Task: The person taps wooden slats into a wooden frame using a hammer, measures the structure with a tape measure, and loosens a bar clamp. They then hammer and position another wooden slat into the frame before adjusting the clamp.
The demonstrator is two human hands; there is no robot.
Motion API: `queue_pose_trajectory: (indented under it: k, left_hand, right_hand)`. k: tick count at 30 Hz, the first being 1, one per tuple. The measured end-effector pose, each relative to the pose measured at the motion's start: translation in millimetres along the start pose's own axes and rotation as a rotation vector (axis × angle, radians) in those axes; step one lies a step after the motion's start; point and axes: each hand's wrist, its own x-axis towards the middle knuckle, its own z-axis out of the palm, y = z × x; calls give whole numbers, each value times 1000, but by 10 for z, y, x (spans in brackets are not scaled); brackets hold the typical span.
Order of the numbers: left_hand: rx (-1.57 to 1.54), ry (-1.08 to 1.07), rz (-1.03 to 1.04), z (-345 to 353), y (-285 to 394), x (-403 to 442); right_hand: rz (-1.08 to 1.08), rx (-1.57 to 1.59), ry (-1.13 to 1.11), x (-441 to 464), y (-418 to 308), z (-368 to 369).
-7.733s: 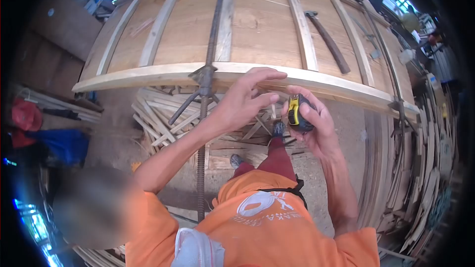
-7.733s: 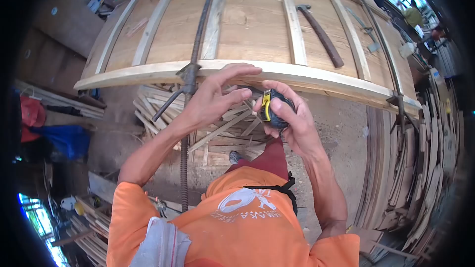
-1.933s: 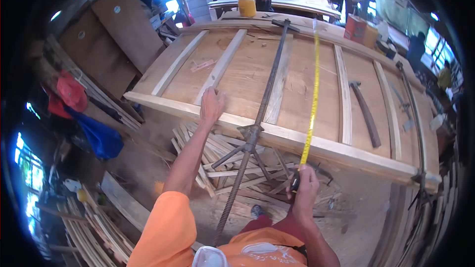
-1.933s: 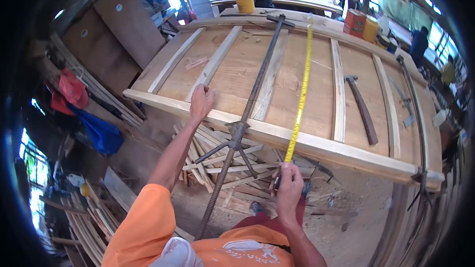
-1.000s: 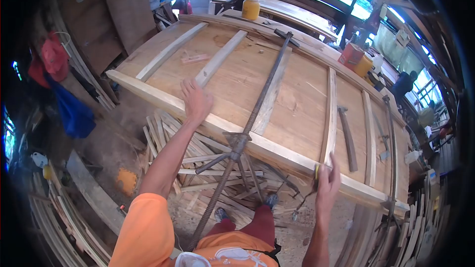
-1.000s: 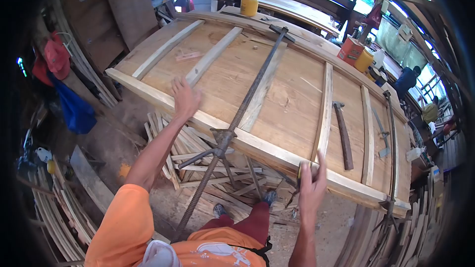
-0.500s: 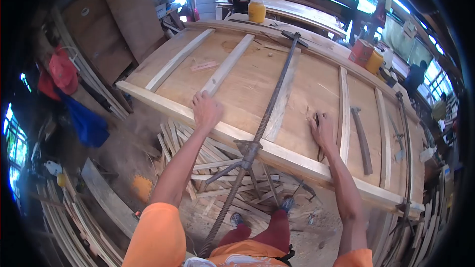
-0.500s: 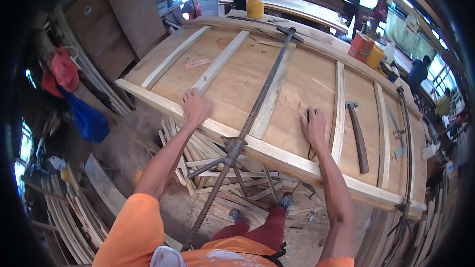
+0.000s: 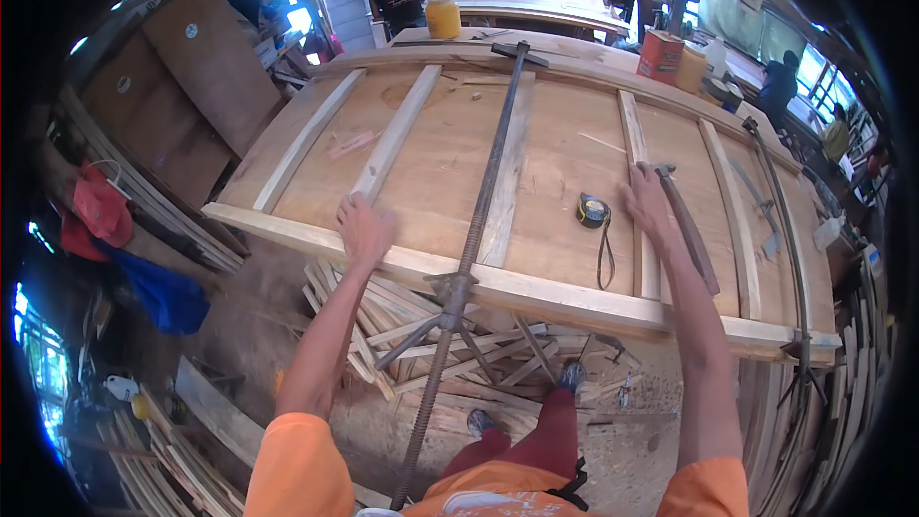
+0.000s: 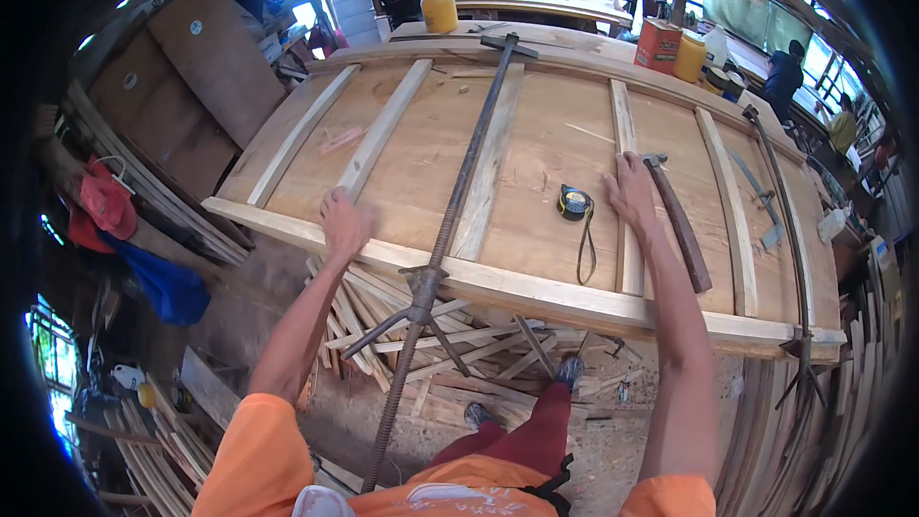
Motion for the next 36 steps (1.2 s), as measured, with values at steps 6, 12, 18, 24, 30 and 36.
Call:
queue_pose_trajectory:
  k: [6, 12, 18, 24, 30, 36]
  left_hand:
    - [-16, 3, -16, 91, 16, -30]
    - [10, -17, -2, 64, -91, 5]
    - [187, -154, -55, 176, -153, 516]
    - [177, -232, -131, 496, -61, 888]
    - [195, -176, -8, 698, -227, 945]
    - [165, -283, -29, 630, -171, 1000]
  right_hand:
    - [-30, 6, 29, -51, 100, 29]
    - [-4, 69, 41, -25, 33, 83]
    - [1, 22, 64, -26, 58, 174]
    - [58, 77, 42, 2, 30, 109]
    - [30, 67, 18, -10, 99, 144]
    - [60, 112, 15, -5, 117, 105]
